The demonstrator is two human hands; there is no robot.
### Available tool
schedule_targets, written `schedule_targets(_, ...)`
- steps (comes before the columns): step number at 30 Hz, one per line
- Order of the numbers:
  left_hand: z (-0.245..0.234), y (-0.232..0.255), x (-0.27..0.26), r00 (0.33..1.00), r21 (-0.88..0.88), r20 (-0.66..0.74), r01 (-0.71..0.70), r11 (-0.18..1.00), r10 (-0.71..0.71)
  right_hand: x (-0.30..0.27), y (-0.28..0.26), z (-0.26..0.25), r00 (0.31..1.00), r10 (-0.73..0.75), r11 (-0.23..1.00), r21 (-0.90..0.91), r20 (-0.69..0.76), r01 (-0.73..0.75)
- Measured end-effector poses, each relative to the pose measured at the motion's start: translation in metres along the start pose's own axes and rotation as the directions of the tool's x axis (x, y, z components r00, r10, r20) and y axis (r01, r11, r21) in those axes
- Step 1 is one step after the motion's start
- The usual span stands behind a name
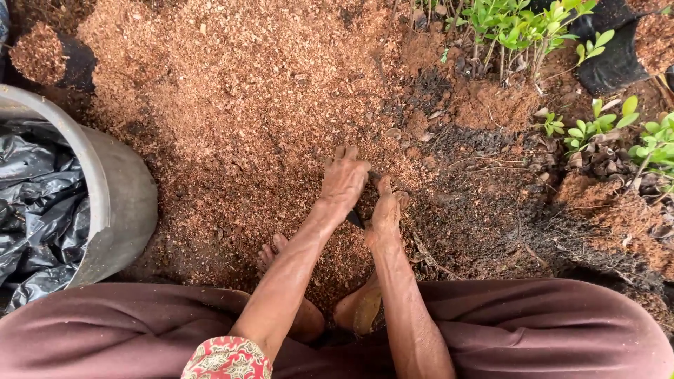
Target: The person sits on the ground and plants small seedlings into black plastic bags filled with soil. They scoop soil from a nearby pile, place it into the bags, insert the seedlings, and cover the roots with more soil.
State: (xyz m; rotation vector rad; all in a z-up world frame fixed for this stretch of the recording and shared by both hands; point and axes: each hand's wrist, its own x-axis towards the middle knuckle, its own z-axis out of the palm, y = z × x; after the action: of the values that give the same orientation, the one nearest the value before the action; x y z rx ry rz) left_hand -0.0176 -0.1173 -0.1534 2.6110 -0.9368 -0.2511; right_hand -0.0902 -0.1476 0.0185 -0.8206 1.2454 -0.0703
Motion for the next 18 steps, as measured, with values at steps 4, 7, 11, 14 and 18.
schedule_targets(4,-0.042,-0.003,0.003,0.993,-0.453,0.055,0.119,0.883,-0.106,0.071,0.037,-0.031,0.997,0.016,0.995,-0.101,-0.072,-0.023)
schedule_targets(7,-0.106,-0.003,-0.002,0.973,-0.710,0.048,0.191,0.678,-0.225,-0.005,-0.008,-0.017,0.998,-0.056,0.956,-0.291,-0.031,0.045)
schedule_targets(11,-0.161,-0.005,0.000,0.982,-0.911,-0.018,0.061,0.407,-0.187,0.112,0.066,-0.039,0.999,-0.030,1.000,0.004,-0.035,0.030)
schedule_targets(14,-0.176,0.006,-0.002,0.970,-0.857,0.027,0.147,0.493,-0.244,0.143,0.083,-0.046,1.000,-0.005,1.000,0.024,-0.028,0.005)
schedule_targets(18,-0.116,0.020,-0.011,0.889,-0.326,0.328,0.424,0.845,-0.319,0.147,0.090,-0.045,0.999,-0.047,0.998,-0.031,-0.008,0.046)
